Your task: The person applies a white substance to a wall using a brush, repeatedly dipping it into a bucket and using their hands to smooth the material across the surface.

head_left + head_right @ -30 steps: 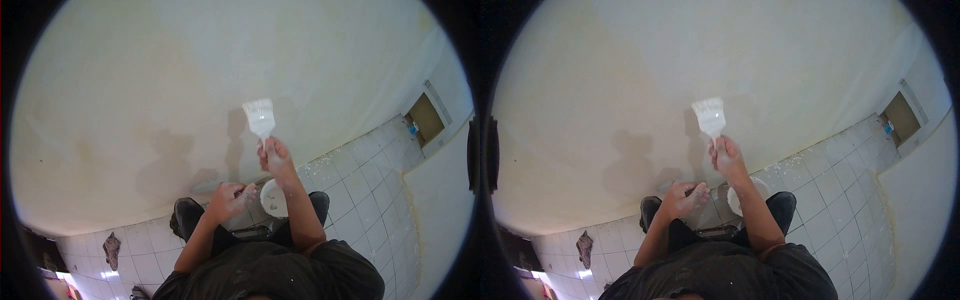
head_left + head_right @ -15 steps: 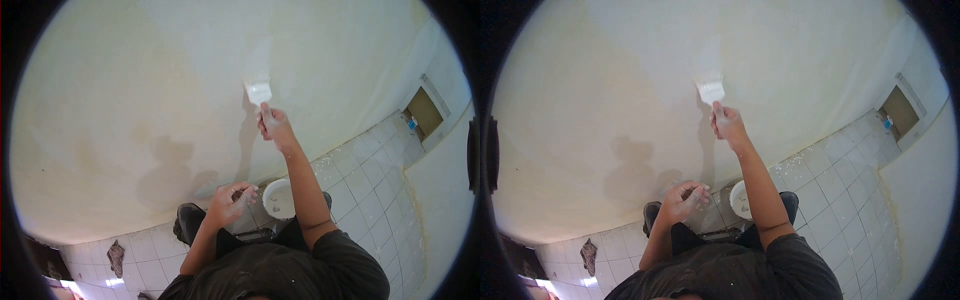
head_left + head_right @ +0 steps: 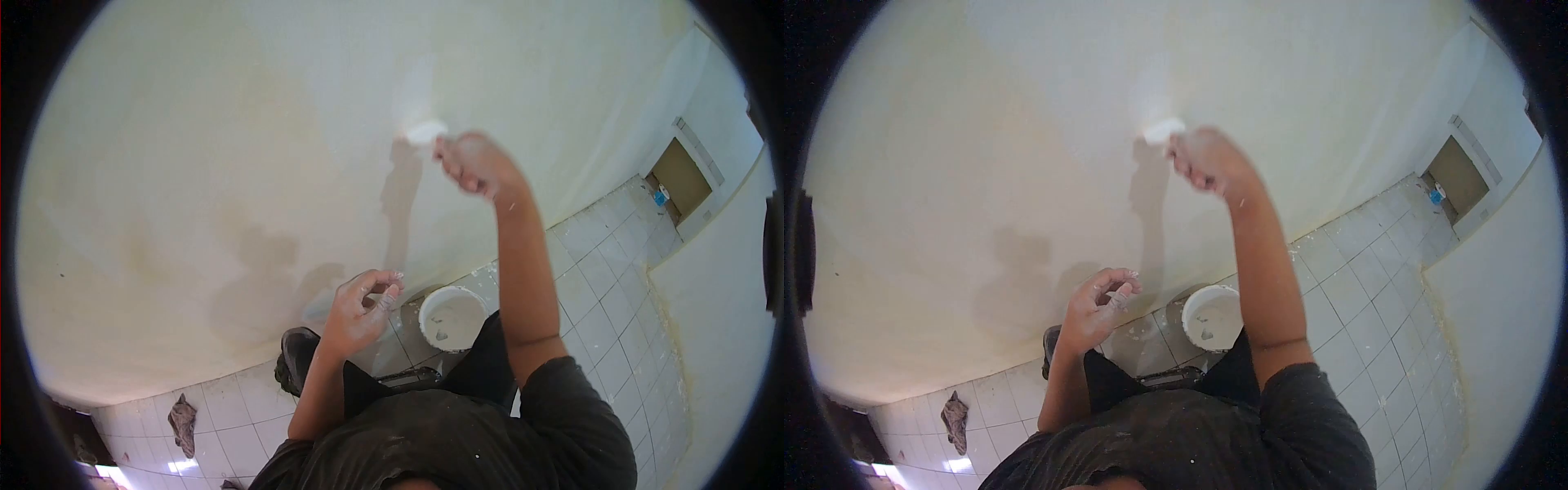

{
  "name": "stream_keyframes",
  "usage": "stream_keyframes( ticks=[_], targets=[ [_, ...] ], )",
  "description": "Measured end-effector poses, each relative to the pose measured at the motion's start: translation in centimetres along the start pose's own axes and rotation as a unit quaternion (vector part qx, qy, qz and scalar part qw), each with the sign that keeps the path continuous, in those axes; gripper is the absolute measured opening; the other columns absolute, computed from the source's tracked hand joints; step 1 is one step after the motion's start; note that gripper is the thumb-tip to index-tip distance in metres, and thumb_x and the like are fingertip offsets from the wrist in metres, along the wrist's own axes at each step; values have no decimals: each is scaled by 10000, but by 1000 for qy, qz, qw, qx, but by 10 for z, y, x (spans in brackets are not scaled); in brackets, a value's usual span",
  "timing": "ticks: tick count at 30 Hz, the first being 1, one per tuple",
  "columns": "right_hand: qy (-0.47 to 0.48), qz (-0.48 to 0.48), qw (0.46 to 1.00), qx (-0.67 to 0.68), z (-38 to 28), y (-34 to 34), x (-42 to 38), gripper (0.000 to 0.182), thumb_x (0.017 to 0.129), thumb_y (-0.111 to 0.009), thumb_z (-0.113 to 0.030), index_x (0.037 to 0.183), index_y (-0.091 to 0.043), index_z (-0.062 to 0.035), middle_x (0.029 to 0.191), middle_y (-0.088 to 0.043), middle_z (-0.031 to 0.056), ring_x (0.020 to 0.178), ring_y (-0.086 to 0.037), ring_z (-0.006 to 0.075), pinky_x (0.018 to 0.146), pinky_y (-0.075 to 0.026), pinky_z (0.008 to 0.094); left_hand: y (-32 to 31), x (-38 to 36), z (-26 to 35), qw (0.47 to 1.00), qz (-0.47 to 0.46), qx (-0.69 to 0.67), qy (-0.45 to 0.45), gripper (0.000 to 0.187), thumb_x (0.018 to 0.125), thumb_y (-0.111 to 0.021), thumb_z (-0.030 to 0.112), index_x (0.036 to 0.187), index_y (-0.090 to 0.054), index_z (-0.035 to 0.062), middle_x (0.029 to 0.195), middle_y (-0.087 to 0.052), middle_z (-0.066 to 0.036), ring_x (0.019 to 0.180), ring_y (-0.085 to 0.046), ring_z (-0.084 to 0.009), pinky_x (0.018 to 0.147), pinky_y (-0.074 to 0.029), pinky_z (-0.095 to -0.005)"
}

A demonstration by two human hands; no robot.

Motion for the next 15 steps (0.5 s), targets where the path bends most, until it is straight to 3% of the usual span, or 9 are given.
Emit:
stream_keyframes(
  ticks=[4,8,12,15],
  targets=[
    [157,41,987,-8,-133,18,-32,336,1034,-525,-328,885,-574,-32,541,-440,-29,336,-288,53,307,-195,222,4,-1,5,1000,2,-3,-29,229,1016,-601,168,1204,-642,43,1074,-693,-56,1015,-651,-135,798,-541,-306],
    [246,92,965,4,-155,10,-38,355,1040,-513,-362,861,-567,-60,548,-457,-22,345,-308,60,319,-233,230,4,-1,11,999,1,19,-39,224,1005,-610,144,1201,-640,40,1074,-691,-53,1035,-647,-153,841,-530,-324],
    [149,82,985,42,-55,-13,11,412,1053,-474,-440,851,-552,-91,554,-477,-1,350,-372,98,331,-300,272,5,0,5,999,-5,8,-43,306,986,-626,116,1280,-607,36,1203,-651,-84,1140,-615,-188,911,-512,-346],
    [94,65,991,70,44,-43,16,468,1080,-406,-434,795,-521,-81,550,-491,29,358,-423,131,321,-350,314,8,1,11,993,71,9,-89,469,970,-635,102,1417,-506,40,1394,-547,-124,1297,-536,-232,1000,-480,-387]
  ],
)
Point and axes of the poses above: each hand's wrist, its own x-axis towards the middle knuckle, its own y-axis out of the back of the hand, z = x × y, the point moved 8 cm from there along x, towards the middle knuckle
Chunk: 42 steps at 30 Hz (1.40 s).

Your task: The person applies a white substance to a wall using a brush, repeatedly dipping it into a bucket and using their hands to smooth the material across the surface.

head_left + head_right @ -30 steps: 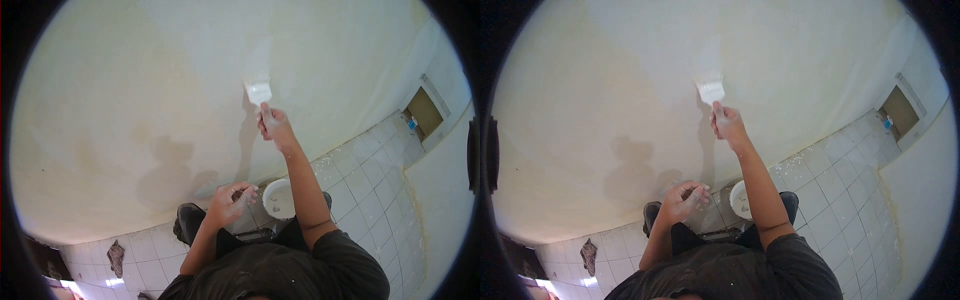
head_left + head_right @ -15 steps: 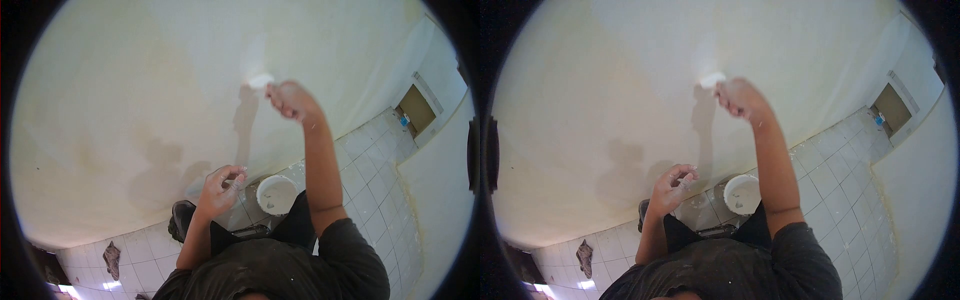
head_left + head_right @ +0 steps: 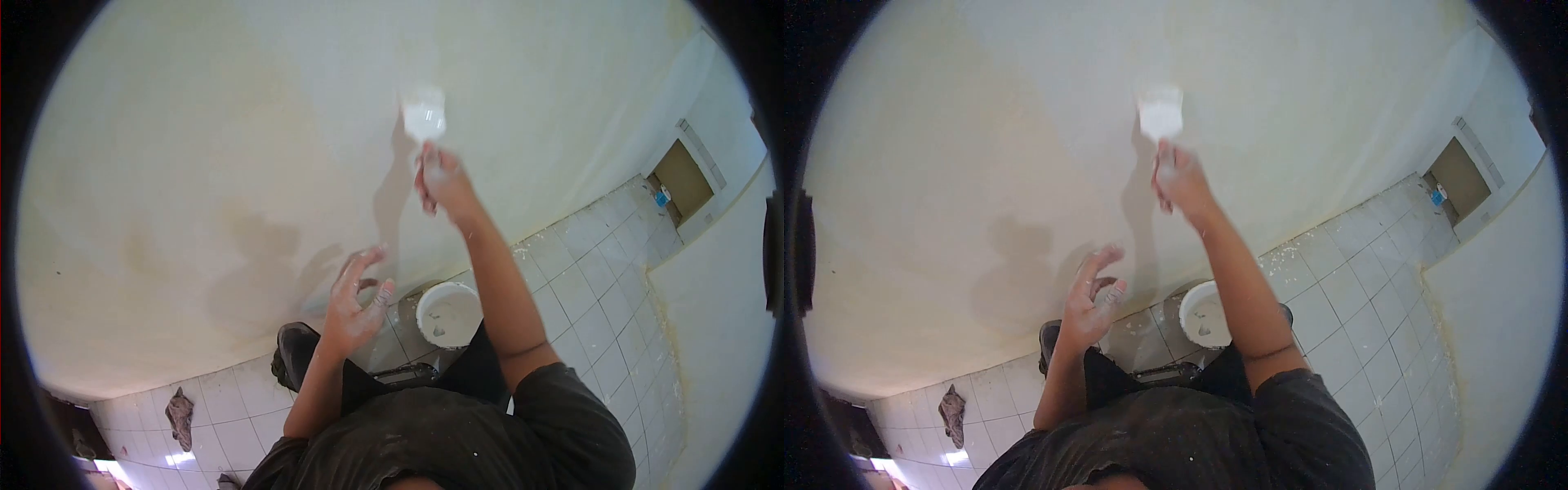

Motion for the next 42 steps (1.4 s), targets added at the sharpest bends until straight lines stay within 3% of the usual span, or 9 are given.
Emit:
stream_keyframes(
  ticks=[5,9,14,18,22,31,35,38,42],
  targets=[
    [-199,-50,979,19,187,-12,-43,445,1073,-413,-444,854,-553,-83,542,-501,34,344,-428,132,322,-331,322,1,3,-3,999,46,5,-20,626,923,-653,50,1495,-399,42,1479,-459,-174,1369,-479,-295,1030,-476,-430],
    [-311,-68,947,-37,208,-2,-58,405,1062,-453,-376,845,-584,-59,539,-509,28,355,-393,130,346,-311,325,-3,2,-13,999,31,-6,-4,651,923,-659,62,1501,-364,15,1478,-459,-182,1382,-470,-305,1043,-465,-438],
    [-166,-66,973,-144,29,10,-14,424,1037,-475,-393,826,-625,-58,527,-527,30,359,-377,116,352,-305,307,-3,1,-19,1000,25,5,8,643,925,-656,67,1494,-362,14,1485,-457,-183,1388,-466,-304,1043,-461,-442],
    [2,-54,994,-92,-122,8,-12,429,1047,-478,-419,865,-613,-54,512,-491,7,350,-340,74,314,-258,275,-3,1,-15,1000,8,2,-2,670,951,-635,64,1537,-309,69,1534,-418,-150,1421,-422,-302,1077,-427,-469],
    [131,27,991,-11,-175,-1,-27,446,1048,-464,-408,805,-596,-58,497,-502,31,330,-369,121,318,-286,316,-7,2,-16,1000,-5,-5,4,667,957,-633,74,1539,-307,72,1531,-423,-158,1423,-418,-301,1077,-422,-470],
    [-166,-31,986,1,109,-24,-35,527,1024,-492,-543,771,-579,-89,489,-491,14,339,-429,123,303,-305,307,-1,-1,-15,1000,18,-18,3,666,956,-638,67,1536,-311,72,1518,-441,-157,1413,-431,-297,1069,-426,-453],
    [-314,-47,948,-28,226,-34,-72,478,1045,-479,-460,785,-599,-77,499,-505,30,323,-401,139,321,-292,325,-1,-3,-17,999,18,-21,17,666,956,-644,72,1533,-313,62,1515,-446,-155,1406,-442,-292,1060,-432,-445],
    [-316,-103,943,-32,210,-54,-65,423,1045,-470,-389,783,-594,-81,520,-518,31,340,-403,134,335,-295,322,5,-4,-18,999,34,-33,5,660,957,-647,83,1528,-317,55,1514,-445,-156,1405,-441,-289,1055,-433,-440],
    [-269,-138,952,-35,81,-68,-26,396,1047,-462,-400,850,-586,-80,534,-482,-9,374,-346,99,351,-251,274,15,-13,-11,997,63,-46,-4,652,957,-642,83,1523,-319,55,1513,-442,-161,1405,-436,-287,1047,-436,-434]
  ],
)
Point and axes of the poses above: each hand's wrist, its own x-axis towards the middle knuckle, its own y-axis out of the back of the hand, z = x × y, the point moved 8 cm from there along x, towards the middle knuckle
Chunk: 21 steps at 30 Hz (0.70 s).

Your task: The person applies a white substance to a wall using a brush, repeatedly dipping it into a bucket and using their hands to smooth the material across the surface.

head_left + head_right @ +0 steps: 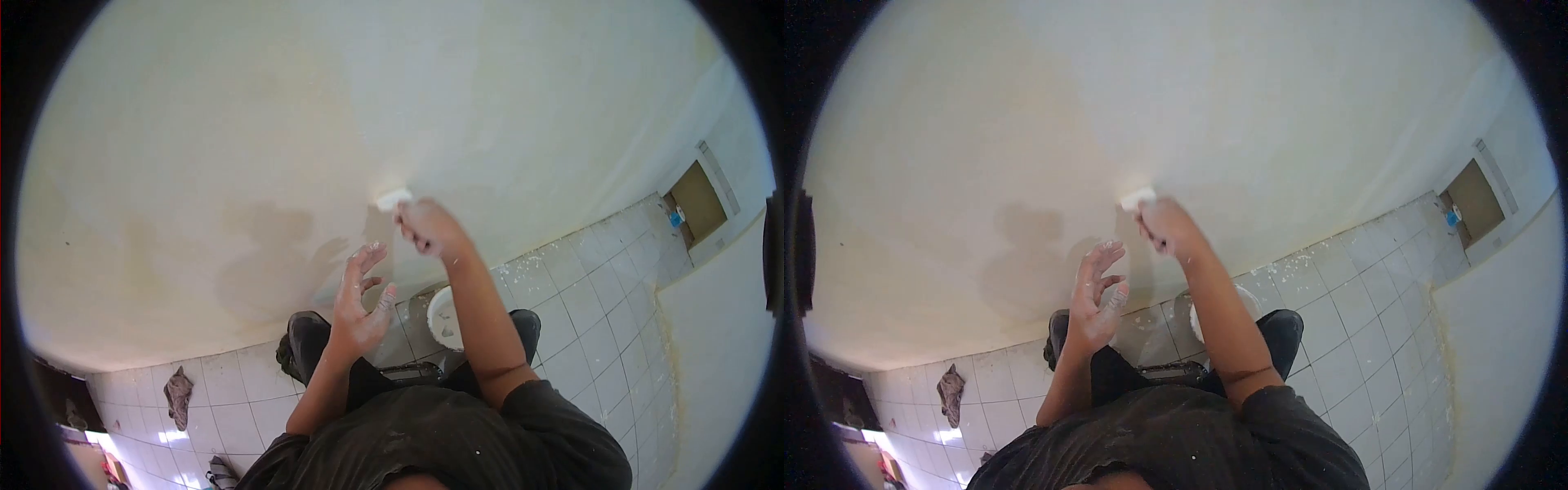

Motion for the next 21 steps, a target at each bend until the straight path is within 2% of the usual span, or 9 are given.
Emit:
stream_keyframes(
  ticks=[3,4,6,9,12,15,17,21],
  targets=[
    [73,-18,996,41,-93,4,-59,395,1066,-433,-383,859,-584,-83,511,-463,-14,364,-313,70,336,-223,241,7,-2,14,999,14,32,-9,646,954,-626,62,1522,-318,54,1512,-442,-162,1406,-433,-289,1043,-437,-434],
    [110,-9,994,17,-112,4,-78,405,1069,-426,-378,851,-583,-74,514,-478,-6,363,-325,77,341,-236,259,8,-2,18,999,17,32,-10,643,953,-618,56,1521,-319,55,1511,-442,-162,1407,-432,-290,1042,-437,-435],
    [180,11,983,-33,-132,-7,-105,426,1074,-413,-368,835,-580,-58,521,-508,11,361,-351,90,349,-263,295,20,-5,22,999,22,28,-11,636,952,-603,42,1520,-319,55,1509,-444,-163,1407,-430,-291,1039,-438,-436],
    [348,40,937,-4,-148,-25,-116,449,1091,-375,-414,845,-555,-84,482,-465,2,358,-347,68,329,-246,264,35,-9,22,999,30,26,-8,635,944,-589,16,1519,-320,51,1508,-444,-166,1407,-431,-295,1038,-438,-436],
    [325,61,943,39,-131,-38,-83,479,1090,-371,-445,819,-536,-86,494,-482,12,375,-400,87,353,-294,270,40,-9,22,999,31,33,-9,637,941,-588,2,1517,-320,47,1505,-446,-167,1409,-428,-295,1036,-438,-436],
    [346,107,931,-36,-65,-39,8,496,1090,-363,-455,798,-524,-87,504,-490,17,401,-448,109,386,-346,283,36,-8,24,999,33,29,-25,637,940,-594,-1,1515,-321,43,1504,-447,-166,1408,-429,-291,1037,-436,-436],
    [270,91,958,-32,-8,-51,37,521,1074,-395,-412,725,-571,-67,512,-552,61,476,-588,200,534,-475,383,41,-10,19,999,34,25,-19,632,944,-597,7,1513,-325,47,1502,-450,-165,1403,-434,-288,1035,-437,-433],
    [101,0,994,-40,107,-63,55,517,1073,-384,-435,756,-586,-81,515,-544,48,437,-544,188,466,-448,378,44,-11,16,999,26,35,-9,622,948,-601,17,1510,-334,50,1498,-455,-166,1394,-445,-282,1033,-437,-420]
  ],
)
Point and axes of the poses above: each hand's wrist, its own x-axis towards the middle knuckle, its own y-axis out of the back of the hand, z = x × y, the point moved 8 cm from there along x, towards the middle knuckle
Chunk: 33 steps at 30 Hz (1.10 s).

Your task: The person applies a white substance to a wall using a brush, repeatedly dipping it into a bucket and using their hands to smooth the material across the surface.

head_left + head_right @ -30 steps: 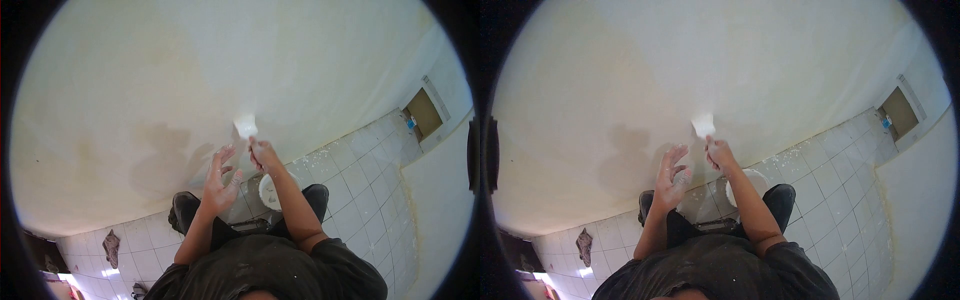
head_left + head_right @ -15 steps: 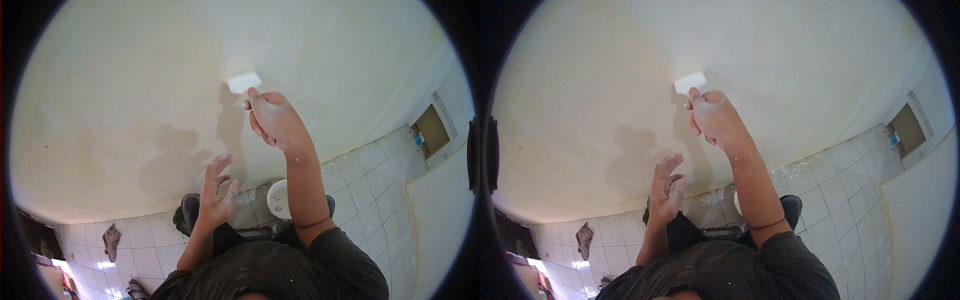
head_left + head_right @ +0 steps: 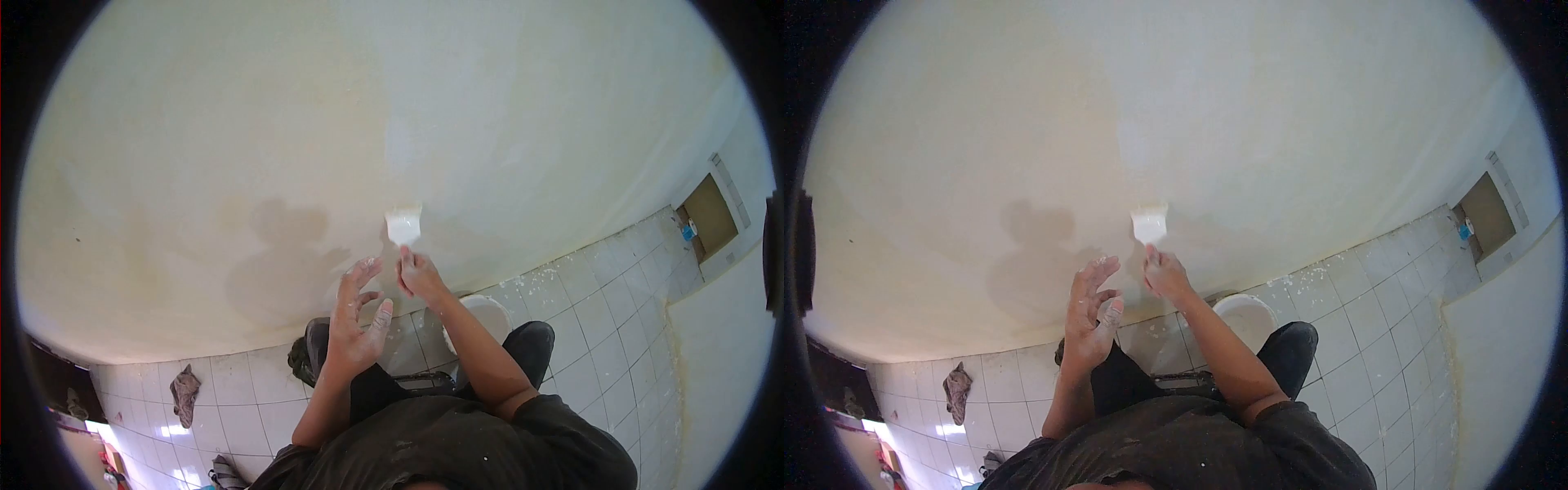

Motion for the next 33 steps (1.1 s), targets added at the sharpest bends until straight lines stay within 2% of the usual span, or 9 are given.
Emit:
stream_keyframes(
  ticks=[6,12,16,19,21,23,25,28,33],
  targets=[
    [-168,-43,985,4,12,11,-34,380,1051,-434,-352,833,-556,-66,513,-500,36,388,-465,155,374,-402,333,8,-3,-5,1000,27,-10,-1,639,915,-619,-29,1494,-356,30,1469,-480,-163,1378,-484,-280,994,-485,-399],
    [7,-103,991,81,-221,32,-69,325,1050,-451,-321,850,-572,-95,495,-461,4,371,-375,100,350,-303,287,9,-6,5,999,18,-29,5,623,955,-600,37,1515,-328,51,1495,-463,-168,1399,-440,-283,1037,-434,-421],
    [316,-7,948,24,-357,52,-133,427,1067,-440,-447,843,-564,-106,469,-438,-13,344,-324,70,331,-253,257,7,-5,12,1000,18,-19,2,631,948,-597,23,1517,-325,50,1497,-461,-170,1404,-436,-287,1041,-432,-428],
    [323,78,943,2,-385,59,-143,424,1077,-399,-380,856,-577,-65,453,-469,16,354,-393,117,393,-331,310,7,-7,11,1000,20,-22,-1,636,940,-593,9,1516,-327,53,1495,-462,-170,1404,-436,-286,1042,-431,-428],
    [338,80,937,-42,-362,45,-113,461,1082,-386,-391,834,-585,-57,444,-452,20,354,-435,133,407,-373,339,6,-7,10,999,17,-27,-5,637,938,-588,0,1516,-326,56,1493,-464,-168,1403,-438,-285,1042,-430,-428],
    [272,74,955,-94,-307,26,-67,505,1078,-375,-394,809,-594,-27,527,-547,109,488,-594,259,526,-474,424,7,-8,7,999,19,-32,-1,636,935,-585,-6,1514,-329,57,1491,-465,-167,1401,-440,-286,1042,-430,-426],
    [354,203,890,-202,-244,21,-26,526,1068,-376,-404,823,-610,-2,726,-644,227,731,-653,414,705,-505,513,7,-8,4,999,19,-33,3,633,934,-585,-10,1511,-333,57,1490,-465,-167,1400,-441,-286,1041,-430,-424],
    [229,127,955,-138,-154,7,-6,536,1061,-374,-418,853,-640,-2,907,-668,271,902,-611,489,811,-472,556,8,-8,3,999,19,-31,4,624,934,-593,-4,1503,-342,56,1489,-466,-167,1398,-443,-286,1038,-431,-421],
    [26,37,995,-91,-15,-8,-17,543,1054,-396,-454,829,-633,-21,664,-625,168,563,-613,313,585,-491,472,11,-10,6,999,23,-38,11,613,938,-605,22,1494,-349,55,1481,-474,-167,1390,-451,-283,1029,-436,-413]
  ],
)
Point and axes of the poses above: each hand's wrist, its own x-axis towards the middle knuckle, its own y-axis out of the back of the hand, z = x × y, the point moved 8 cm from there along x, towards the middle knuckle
